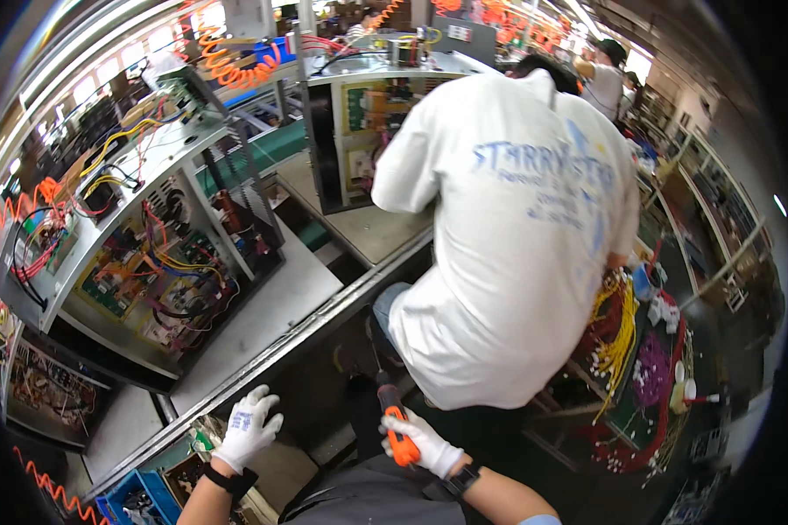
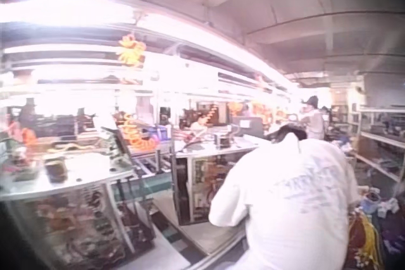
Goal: Assembling and wiring industrial electrical control cabinets on a production line.
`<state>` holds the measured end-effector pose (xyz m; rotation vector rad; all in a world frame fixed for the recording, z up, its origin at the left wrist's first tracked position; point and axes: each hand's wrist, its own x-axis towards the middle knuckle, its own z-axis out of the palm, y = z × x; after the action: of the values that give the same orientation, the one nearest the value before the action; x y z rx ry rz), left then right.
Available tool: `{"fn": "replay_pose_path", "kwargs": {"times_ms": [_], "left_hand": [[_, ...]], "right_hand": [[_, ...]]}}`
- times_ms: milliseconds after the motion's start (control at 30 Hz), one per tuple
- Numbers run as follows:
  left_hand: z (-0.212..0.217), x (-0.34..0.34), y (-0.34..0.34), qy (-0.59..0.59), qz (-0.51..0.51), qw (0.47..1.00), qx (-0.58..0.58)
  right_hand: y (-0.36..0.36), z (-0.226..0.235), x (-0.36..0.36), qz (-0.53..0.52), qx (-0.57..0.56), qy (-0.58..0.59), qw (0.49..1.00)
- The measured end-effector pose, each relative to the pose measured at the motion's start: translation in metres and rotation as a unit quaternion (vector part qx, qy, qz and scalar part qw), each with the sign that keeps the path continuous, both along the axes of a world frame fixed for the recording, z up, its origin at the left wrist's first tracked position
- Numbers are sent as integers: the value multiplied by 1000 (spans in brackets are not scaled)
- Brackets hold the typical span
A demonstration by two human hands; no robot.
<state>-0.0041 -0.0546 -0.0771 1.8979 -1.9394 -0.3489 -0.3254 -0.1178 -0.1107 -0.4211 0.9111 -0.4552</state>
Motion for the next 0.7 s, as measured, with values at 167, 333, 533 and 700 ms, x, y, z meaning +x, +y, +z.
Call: {"fn": "replay_pose_path", "kwargs": {"times_ms": [167,333,533,700], "left_hand": [[-33,39,58,21,109,991,70],[-59,74,82,68,178,976,110],[-55,102,7,37,149,987,47],[-77,105,-57,24,131,991,-13]], "right_hand": [[-75,-34,71,-76,27,-69,994],[-124,-55,92,-159,56,-87,982],[-159,-73,111,-324,-9,16,946],[-219,-117,114,-416,-24,71,906]]}}
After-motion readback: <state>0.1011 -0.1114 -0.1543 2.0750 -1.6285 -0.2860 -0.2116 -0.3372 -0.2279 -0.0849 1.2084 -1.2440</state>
